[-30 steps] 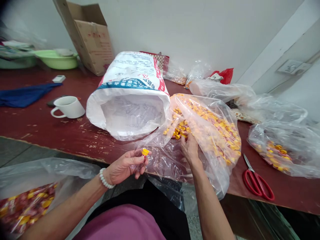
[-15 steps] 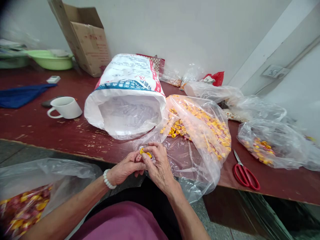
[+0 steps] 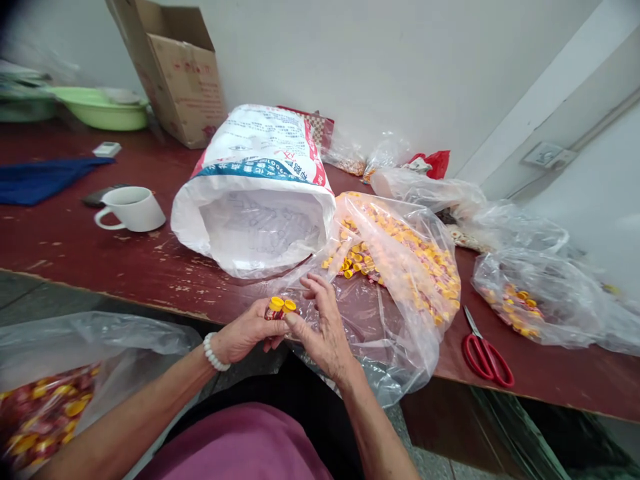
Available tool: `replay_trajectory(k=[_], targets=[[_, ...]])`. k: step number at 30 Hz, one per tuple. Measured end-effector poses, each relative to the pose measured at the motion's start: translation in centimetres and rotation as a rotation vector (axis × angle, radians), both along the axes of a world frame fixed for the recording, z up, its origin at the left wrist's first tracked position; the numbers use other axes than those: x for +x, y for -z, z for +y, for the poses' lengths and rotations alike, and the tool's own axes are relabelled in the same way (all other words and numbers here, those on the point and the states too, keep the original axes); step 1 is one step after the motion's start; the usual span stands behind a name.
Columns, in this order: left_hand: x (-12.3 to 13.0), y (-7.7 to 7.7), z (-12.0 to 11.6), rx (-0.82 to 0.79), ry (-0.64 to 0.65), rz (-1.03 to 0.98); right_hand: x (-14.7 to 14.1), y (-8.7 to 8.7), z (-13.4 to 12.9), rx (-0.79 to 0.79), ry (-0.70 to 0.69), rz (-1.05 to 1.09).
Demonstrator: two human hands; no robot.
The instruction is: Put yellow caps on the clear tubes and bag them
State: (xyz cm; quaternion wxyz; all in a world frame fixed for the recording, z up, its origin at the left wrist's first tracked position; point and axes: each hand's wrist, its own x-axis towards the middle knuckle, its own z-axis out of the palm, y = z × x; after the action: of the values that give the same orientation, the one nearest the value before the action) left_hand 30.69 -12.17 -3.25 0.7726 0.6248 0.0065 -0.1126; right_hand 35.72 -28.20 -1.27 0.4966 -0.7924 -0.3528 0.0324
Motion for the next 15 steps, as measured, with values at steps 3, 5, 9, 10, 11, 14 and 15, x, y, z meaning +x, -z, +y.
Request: replay_trajectory(k=[3,5,9,10,11,14,15], targets=[[0.1,0.3,0.2,-0.168,-0.01,0.032,-0.3,0.5,0.5,-0.091,-0.052,-0.185],[0.0,0.5,0.1,-0.245,-0.029,0.073,-0.8,1.2,1.2,-0.17,-0.091,-0.338],[-0.4,1.1,0.0,-0.34,-0.103,0.149,-1.7,3.2,3.3,-0.201,-0.054,-0.47],[-0.6,1.3,0.1,-0.355,-0.121,0.162,-1.9,3.6,3.9,-0.198,-0.055,-0.478],[-1.0,1.4,0.2,-0.363,-0.136,0.178,-2.2,3.9,4.3,-0.198,-0.07,-0.48],[-2.7,1.8,1.0,-0.368,-0.244,0.235,-3.1,3.9,5.5,-0.179,-0.178,-0.44],[-3.5,1.8,1.6,-0.364,-0.304,0.252,-3.3,3.6,5.7,-0.161,-0.211,-0.409]])
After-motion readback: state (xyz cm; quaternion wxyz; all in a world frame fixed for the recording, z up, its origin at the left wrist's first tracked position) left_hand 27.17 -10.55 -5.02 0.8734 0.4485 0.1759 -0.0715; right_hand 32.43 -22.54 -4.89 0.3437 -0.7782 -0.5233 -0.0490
